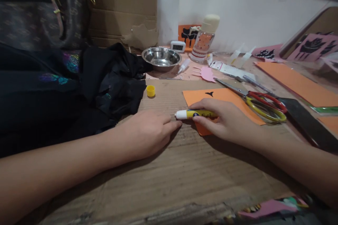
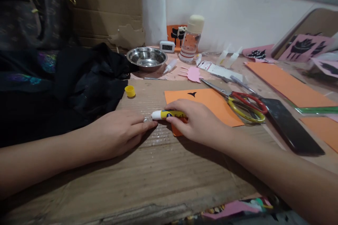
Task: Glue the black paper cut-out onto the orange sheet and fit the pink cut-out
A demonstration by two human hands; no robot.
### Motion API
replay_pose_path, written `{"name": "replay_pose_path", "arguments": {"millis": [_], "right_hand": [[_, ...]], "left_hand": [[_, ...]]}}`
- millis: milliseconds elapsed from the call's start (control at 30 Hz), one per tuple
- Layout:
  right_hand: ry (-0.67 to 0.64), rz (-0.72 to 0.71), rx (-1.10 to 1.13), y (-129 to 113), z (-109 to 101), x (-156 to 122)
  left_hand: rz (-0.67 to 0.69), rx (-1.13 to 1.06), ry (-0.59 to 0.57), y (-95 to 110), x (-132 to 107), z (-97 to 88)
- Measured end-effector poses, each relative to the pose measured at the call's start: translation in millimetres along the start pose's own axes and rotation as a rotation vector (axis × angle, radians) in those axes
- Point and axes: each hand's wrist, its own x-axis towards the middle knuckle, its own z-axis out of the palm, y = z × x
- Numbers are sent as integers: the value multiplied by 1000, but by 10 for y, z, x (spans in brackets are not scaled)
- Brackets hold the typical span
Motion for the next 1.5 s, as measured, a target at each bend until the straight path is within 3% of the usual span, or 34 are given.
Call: {"name": "replay_pose_path", "arguments": {"millis": [267,467,667,867,1067,1333,1500], "right_hand": [[130,-19,-44,42,-1,17],[48,-27,-2,-18,22,-12],[73,-51,-25,37,107,34],[113,2,-12,22,1,12],[22,-2,-21,17,-28,-8],[167,15,-72,53,-52,24],[78,-10,-23,9,-32,-8]], "left_hand": [[-1,10,-3,2,-7,10],[5,-11,5,-15,-4,34],[12,-9,35,-2,-13,21],[3,16,4,7,-3,5],[3,11,10,1,-1,11],[2,-3,4,-2,-3,17],[-3,-9,-12,-5,-11,27]]}}
